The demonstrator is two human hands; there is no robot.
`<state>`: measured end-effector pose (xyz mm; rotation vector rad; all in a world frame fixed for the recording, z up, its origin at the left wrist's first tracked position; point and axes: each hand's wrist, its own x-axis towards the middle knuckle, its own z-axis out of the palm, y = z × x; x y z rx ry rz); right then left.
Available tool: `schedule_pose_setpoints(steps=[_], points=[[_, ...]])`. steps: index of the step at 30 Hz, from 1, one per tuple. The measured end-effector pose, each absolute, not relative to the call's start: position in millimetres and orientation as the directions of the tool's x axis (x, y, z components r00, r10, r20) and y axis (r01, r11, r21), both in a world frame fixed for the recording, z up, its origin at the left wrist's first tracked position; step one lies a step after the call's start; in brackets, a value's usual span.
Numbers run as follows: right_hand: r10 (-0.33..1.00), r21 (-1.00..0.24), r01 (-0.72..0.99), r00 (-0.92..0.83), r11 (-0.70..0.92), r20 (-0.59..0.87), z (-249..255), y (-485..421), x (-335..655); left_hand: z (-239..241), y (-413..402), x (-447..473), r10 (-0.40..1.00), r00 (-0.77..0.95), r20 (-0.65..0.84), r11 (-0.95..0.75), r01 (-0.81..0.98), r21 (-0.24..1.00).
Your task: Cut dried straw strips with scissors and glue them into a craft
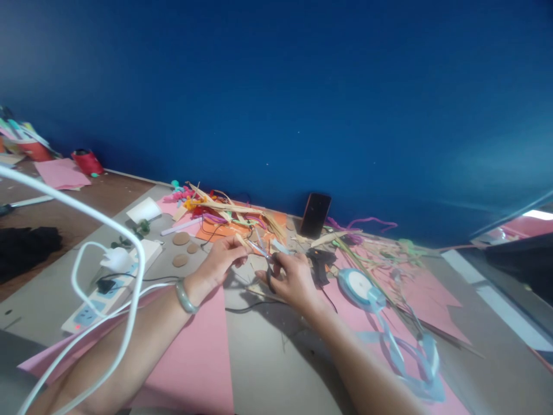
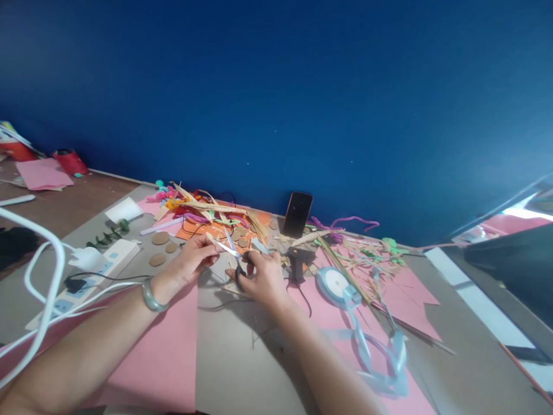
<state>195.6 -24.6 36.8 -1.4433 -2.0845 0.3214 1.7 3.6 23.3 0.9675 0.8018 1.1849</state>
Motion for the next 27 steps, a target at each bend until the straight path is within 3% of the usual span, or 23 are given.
schedule_pose_setpoints(steps=[3, 6, 18, 27], points=[[0.89, -0.371, 0.834, -0.272, 0.408, 0.367, 36, -25, 198, 23, 4, 3, 0.98, 0.196, -0.034, 0.111, -0.397, 0.911], [0.894, -0.34, 0.847, -0.298, 0.41, 0.335, 36, -25, 197, 23, 5, 3, 0.983, 0.181, -0.035, 0.106, -0.403, 0.909], [0.936, -0.415, 0.84, -0.291, 0.35, 0.199, 43, -29, 192, 18, 6, 1, 0.981, 0.183, 0.06, -0.004, -0.292, 0.956], [0.953, -0.48, 0.824, -0.26, 0.302, 0.153, 49, -31, 190, 26, 3, 4, 0.983, 0.182, 0.023, 0.036, -0.315, 0.948]])
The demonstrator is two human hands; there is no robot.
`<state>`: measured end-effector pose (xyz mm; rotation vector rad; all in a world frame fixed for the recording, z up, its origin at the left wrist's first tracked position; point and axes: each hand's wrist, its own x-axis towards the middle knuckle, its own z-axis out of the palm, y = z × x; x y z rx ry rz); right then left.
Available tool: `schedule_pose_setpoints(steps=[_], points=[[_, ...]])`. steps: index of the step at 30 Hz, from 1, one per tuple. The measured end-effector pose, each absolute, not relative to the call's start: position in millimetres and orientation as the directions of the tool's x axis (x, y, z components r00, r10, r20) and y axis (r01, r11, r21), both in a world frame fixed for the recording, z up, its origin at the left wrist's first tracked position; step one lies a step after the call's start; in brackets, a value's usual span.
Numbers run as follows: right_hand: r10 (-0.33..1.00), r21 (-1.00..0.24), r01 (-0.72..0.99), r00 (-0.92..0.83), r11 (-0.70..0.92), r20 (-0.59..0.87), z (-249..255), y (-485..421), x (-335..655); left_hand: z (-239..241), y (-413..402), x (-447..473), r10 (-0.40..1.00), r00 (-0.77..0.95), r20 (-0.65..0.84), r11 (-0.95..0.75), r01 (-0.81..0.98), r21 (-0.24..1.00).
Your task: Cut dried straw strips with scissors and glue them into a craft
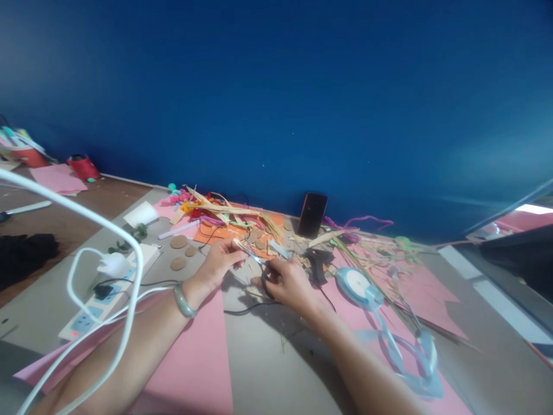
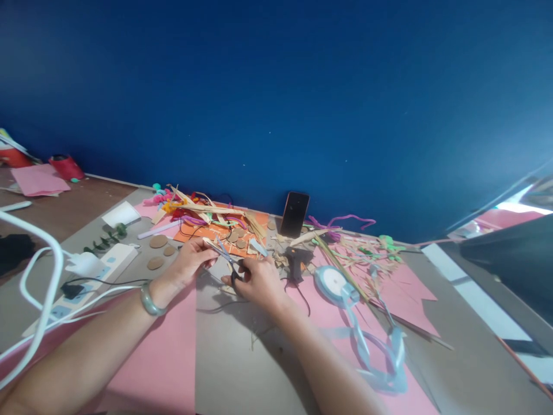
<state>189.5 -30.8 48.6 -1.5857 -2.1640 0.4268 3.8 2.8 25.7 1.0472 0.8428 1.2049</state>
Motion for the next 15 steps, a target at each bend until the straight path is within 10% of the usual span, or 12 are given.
schedule_pose_setpoints(steps=[15], points=[[0.944, -0.497, 0.802, -0.279, 0.331, 0.179, 41.2, -28.3, 193.1, 21.9, 5.1, 1.2, 0.98, 0.2, 0.0, 0.065, -0.32, 0.945]])
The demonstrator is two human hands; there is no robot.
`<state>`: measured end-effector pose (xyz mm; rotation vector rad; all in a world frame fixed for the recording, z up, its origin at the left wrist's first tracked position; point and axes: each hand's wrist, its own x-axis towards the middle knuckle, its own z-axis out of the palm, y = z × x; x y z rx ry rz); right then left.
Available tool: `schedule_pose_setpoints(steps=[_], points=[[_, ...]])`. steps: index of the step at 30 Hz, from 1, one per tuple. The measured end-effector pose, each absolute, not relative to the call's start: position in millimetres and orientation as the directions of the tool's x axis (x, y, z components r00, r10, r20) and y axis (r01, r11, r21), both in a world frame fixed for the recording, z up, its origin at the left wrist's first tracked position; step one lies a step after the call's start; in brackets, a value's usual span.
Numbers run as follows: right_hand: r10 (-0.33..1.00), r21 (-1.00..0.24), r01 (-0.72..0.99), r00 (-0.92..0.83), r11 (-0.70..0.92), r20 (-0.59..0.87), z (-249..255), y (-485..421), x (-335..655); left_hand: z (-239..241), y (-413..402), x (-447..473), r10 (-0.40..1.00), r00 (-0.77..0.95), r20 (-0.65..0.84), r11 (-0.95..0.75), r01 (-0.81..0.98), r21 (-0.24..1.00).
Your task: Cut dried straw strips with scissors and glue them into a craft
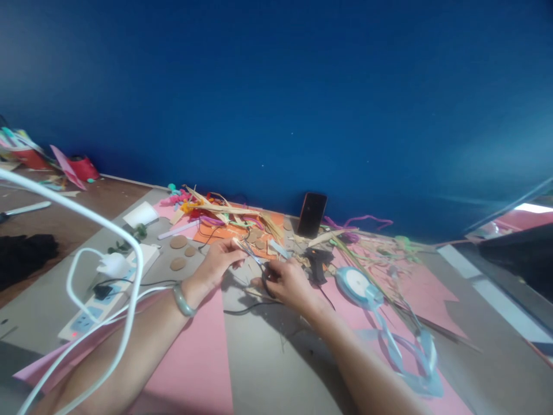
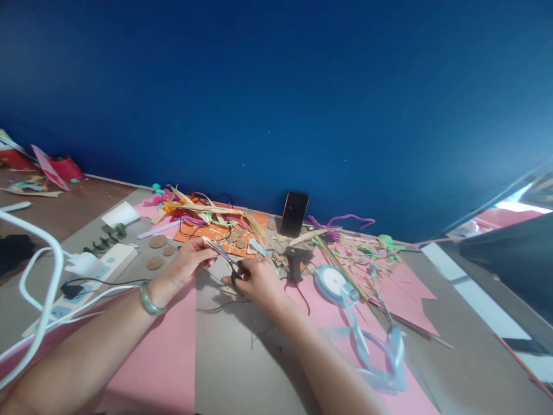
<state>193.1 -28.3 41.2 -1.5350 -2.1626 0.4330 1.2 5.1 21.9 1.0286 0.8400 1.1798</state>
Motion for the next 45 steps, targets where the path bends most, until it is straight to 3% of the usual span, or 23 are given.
schedule_pose_setpoints(steps=[16, 19, 23, 27, 32, 45], points=[[0.94, -0.532, 0.776, -0.302, 0.338, 0.157, 34, -20, 199, 20, 5, -1, 0.972, 0.234, 0.015, 0.059, -0.306, 0.95], [0.954, -0.626, 0.726, -0.279, 0.285, 0.11, 32, -19, 198, 23, 4, -1, 0.969, 0.248, 0.012, 0.067, -0.306, 0.95], [0.965, -0.876, 0.467, -0.263, 0.122, -0.005, 34, -20, 195, 27, 0, -1, 0.956, 0.289, -0.04, 0.119, -0.258, 0.959], [0.981, -0.966, 0.257, -0.195, 0.04, -0.011, 38, -22, 193, 28, -3, 2, 0.952, 0.298, -0.072, 0.134, -0.195, 0.972], [0.986, -0.984, 0.176, -0.158, -0.014, -0.043, 35, -23, 190, 25, -4, 7, 0.947, 0.316, -0.05, 0.093, -0.12, 0.988], [0.983, -0.979, 0.202, -0.176, -0.015, -0.051, 31, -27, 184, 26, -5, 5, 0.915, 0.401, -0.055, 0.101, -0.095, 0.99]])
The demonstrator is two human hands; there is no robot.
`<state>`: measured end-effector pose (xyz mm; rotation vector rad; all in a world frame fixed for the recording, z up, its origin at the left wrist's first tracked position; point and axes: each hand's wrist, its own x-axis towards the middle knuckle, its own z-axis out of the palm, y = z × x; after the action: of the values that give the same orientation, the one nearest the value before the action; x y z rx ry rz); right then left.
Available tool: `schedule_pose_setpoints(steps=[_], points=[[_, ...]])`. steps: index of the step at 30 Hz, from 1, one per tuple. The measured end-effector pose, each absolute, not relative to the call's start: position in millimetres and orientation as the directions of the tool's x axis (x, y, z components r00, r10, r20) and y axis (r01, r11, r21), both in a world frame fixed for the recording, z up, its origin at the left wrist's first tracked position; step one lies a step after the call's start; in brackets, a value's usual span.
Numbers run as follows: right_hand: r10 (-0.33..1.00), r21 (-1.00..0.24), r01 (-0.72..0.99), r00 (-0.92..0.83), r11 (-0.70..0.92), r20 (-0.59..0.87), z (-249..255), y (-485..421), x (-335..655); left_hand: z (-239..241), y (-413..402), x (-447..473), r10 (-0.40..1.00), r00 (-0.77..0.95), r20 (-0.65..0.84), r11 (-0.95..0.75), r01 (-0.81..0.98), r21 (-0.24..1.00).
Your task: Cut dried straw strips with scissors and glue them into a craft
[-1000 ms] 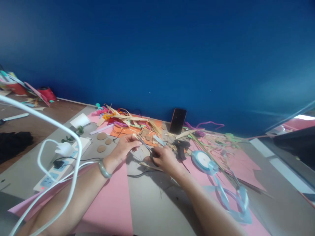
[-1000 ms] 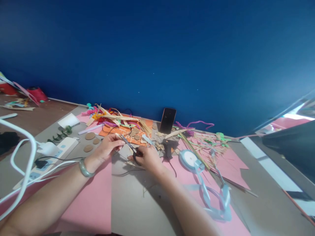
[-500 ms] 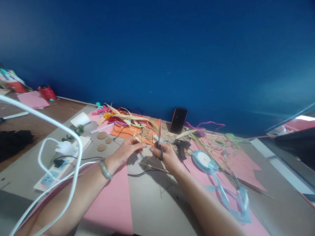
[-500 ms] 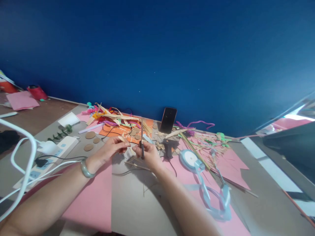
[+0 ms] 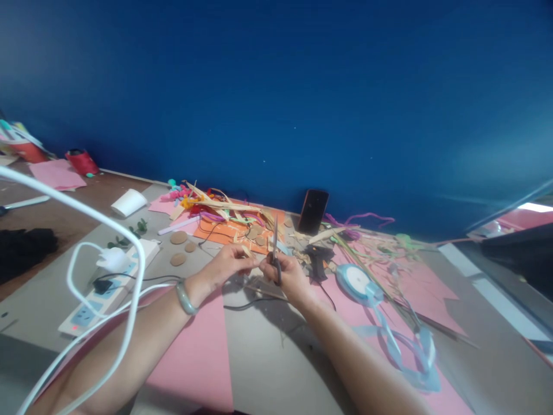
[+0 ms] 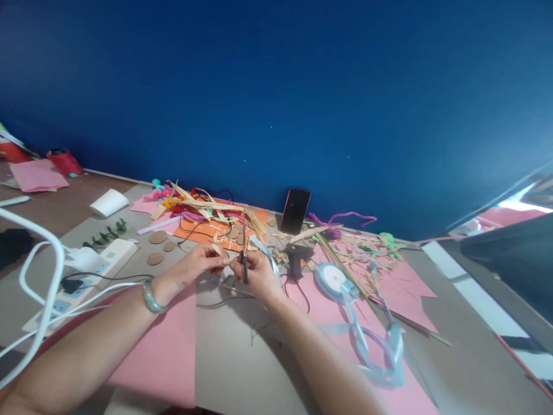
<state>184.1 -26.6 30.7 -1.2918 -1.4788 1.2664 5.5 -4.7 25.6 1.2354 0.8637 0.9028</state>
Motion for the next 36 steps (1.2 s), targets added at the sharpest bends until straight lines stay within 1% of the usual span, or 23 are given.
schedule_pose_setpoints(steps=[7, 15, 18, 26, 28, 32, 34, 36], points=[[0.98, -0.983, 0.181, -0.192, -0.018, -0.053, 29, -25, 184, 26, -5, 6, 0.919, 0.391, -0.052, 0.095, -0.09, 0.991], [0.982, -0.986, 0.163, -0.182, -0.019, -0.049, 26, -25, 185, 20, 1, 7, 0.933, 0.336, -0.13, 0.212, -0.218, 0.953], [0.983, -0.987, 0.162, -0.182, -0.008, -0.038, 28, -27, 183, 21, 0, 8, 0.927, 0.358, -0.117, 0.213, -0.245, 0.946], [0.985, -0.982, 0.187, -0.163, -0.019, -0.05, 31, -27, 183, 25, -2, 7, 0.942, 0.316, -0.114, 0.206, -0.276, 0.939], [0.986, -0.975, 0.222, -0.165, 0.001, -0.037, 33, -26, 184, 25, -2, 6, 0.95, 0.296, -0.1, 0.186, -0.277, 0.943], [0.974, -0.928, 0.364, -0.228, 0.077, -0.008, 33, -24, 186, 26, -1, 4, 0.964, 0.259, -0.053, 0.127, -0.28, 0.952], [0.964, -0.889, 0.44, -0.267, 0.128, 0.007, 29, -23, 188, 25, 0, 4, 0.969, 0.245, -0.035, 0.107, -0.287, 0.952], [0.954, -0.822, 0.53, -0.297, 0.208, 0.05, 23, -22, 190, 26, 0, 4, 0.972, 0.233, -0.025, 0.095, -0.291, 0.952]])
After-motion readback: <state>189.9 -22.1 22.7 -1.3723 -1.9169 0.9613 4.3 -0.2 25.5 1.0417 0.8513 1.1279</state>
